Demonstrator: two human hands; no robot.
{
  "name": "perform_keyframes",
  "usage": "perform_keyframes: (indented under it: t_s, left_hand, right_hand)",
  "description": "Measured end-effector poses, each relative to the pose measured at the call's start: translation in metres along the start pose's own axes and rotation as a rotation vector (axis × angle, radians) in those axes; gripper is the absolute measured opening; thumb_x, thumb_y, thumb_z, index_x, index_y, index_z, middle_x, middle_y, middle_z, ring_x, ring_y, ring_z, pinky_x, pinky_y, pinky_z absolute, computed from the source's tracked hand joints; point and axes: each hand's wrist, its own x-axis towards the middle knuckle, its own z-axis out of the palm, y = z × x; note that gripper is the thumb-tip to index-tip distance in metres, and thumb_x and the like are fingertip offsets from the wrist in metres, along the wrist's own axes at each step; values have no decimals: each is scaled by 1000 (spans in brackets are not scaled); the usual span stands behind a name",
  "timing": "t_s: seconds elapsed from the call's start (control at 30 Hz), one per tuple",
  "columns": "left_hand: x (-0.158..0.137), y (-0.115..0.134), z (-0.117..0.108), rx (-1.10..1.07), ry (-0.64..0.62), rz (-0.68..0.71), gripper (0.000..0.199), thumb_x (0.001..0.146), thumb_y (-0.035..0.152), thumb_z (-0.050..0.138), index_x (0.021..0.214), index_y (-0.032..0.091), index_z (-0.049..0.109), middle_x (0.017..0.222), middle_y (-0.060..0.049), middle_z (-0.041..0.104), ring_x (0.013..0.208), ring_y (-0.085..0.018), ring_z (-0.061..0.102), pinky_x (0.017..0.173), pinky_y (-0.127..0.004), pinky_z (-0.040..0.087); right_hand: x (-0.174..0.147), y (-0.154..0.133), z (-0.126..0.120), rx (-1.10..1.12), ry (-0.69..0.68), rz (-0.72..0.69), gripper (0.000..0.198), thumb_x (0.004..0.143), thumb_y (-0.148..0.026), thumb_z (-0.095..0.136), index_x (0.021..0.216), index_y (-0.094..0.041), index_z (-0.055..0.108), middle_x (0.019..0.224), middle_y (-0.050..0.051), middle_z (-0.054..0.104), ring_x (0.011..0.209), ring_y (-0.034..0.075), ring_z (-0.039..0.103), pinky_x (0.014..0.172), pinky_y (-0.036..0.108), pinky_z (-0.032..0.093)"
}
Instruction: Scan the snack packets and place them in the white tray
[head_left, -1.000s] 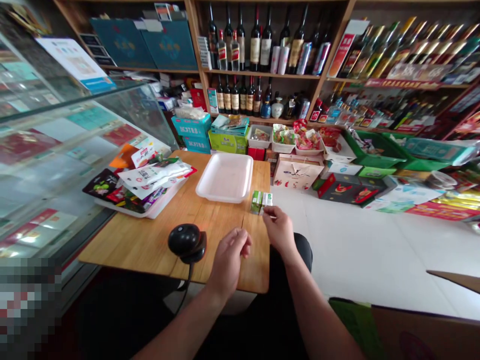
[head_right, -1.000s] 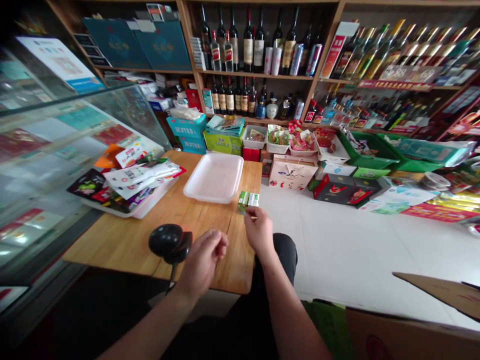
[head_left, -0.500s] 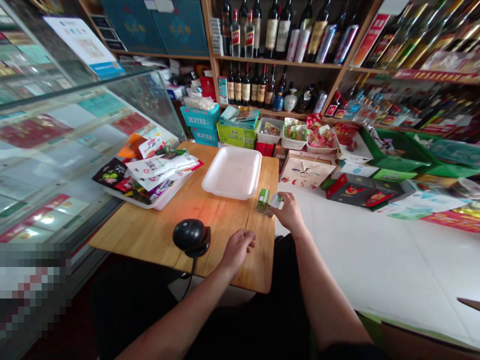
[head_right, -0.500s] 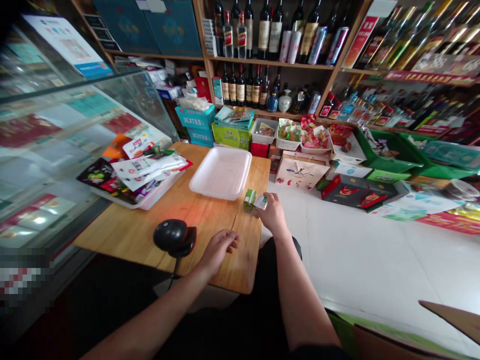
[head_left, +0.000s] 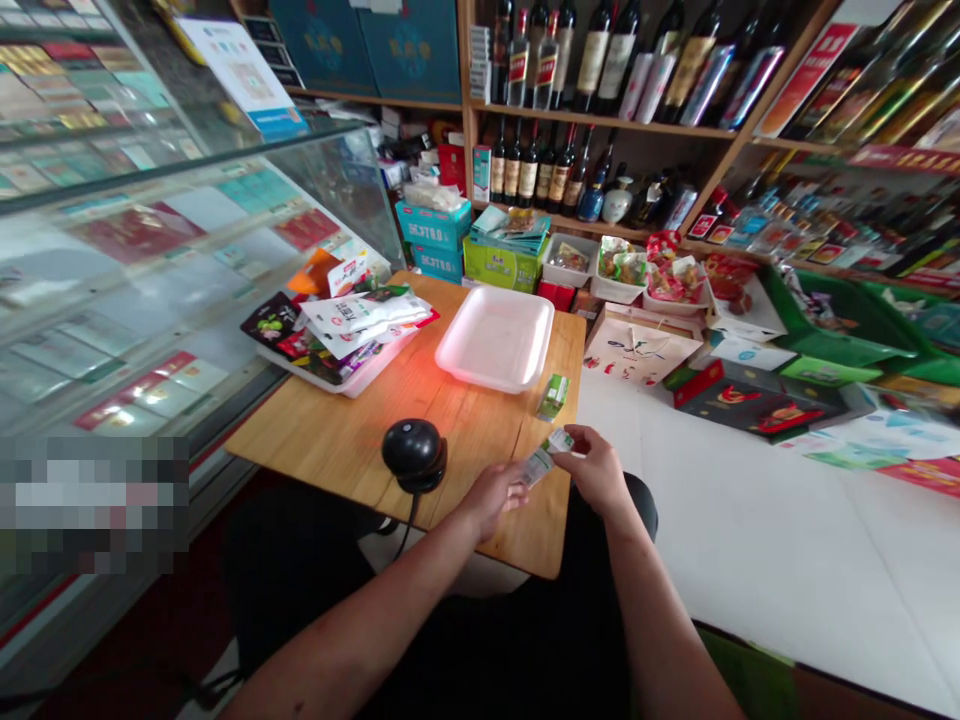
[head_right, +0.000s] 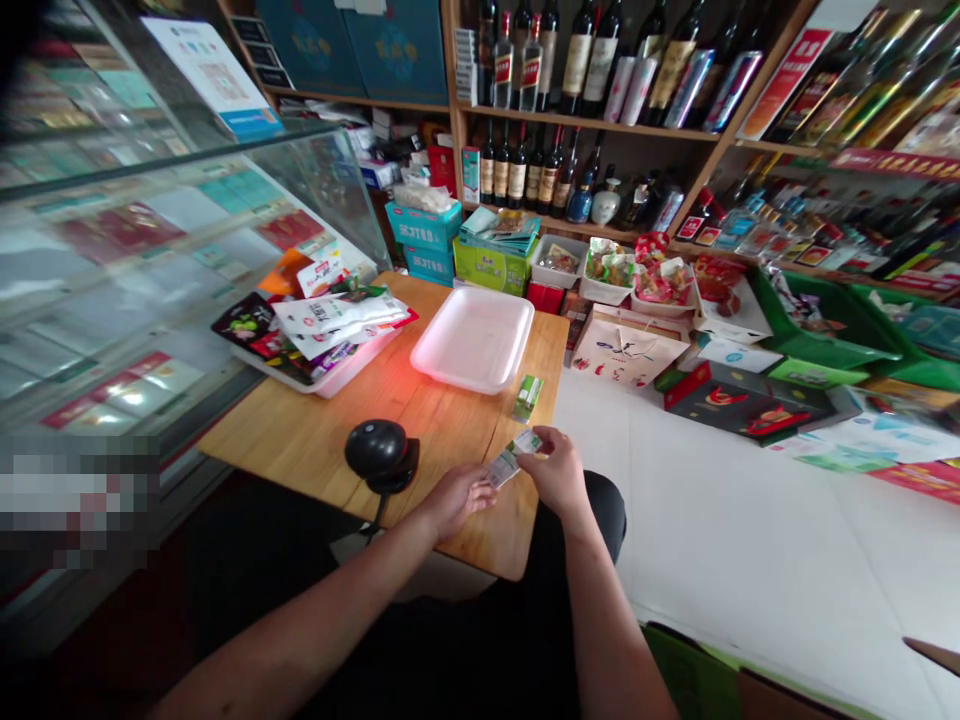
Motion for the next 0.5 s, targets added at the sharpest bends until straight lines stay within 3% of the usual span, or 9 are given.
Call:
perform_keyframes:
  t_s: [0.17, 0.33, 0.5]
  left_hand:
    - [-23, 21, -7, 44, 55, 46, 50, 73, 57, 78, 93, 12, 69, 99, -13, 69, 87, -20, 64, 83, -33, 49]
    - [-48, 74, -19, 204, 132, 248, 41, 84, 52, 69, 101, 14, 73, 94, -10, 70, 81, -18, 61, 76, -30, 46]
    - [-67, 132, -39, 361, 116, 515, 38, 91, 49, 64, 113, 20, 76, 113, -9, 72, 102, -23, 65, 88, -32, 48]
  right_hand:
    - [-18, -26, 11, 359, -86, 77, 63, 65, -30, 80, 124, -13, 65, 124, 16, 68, 105, 28, 69, 91, 44, 57]
    - [-15, -75, 13, 573, -176, -11, 63, 67, -30, 83, 125, -13, 66, 122, 15, 71, 112, 30, 69, 100, 49, 55]
    - [-2, -109, 32, 640, -206, -76, 65, 76, -31, 79, 136, -14, 62, 123, 13, 71, 112, 28, 70, 106, 52, 52]
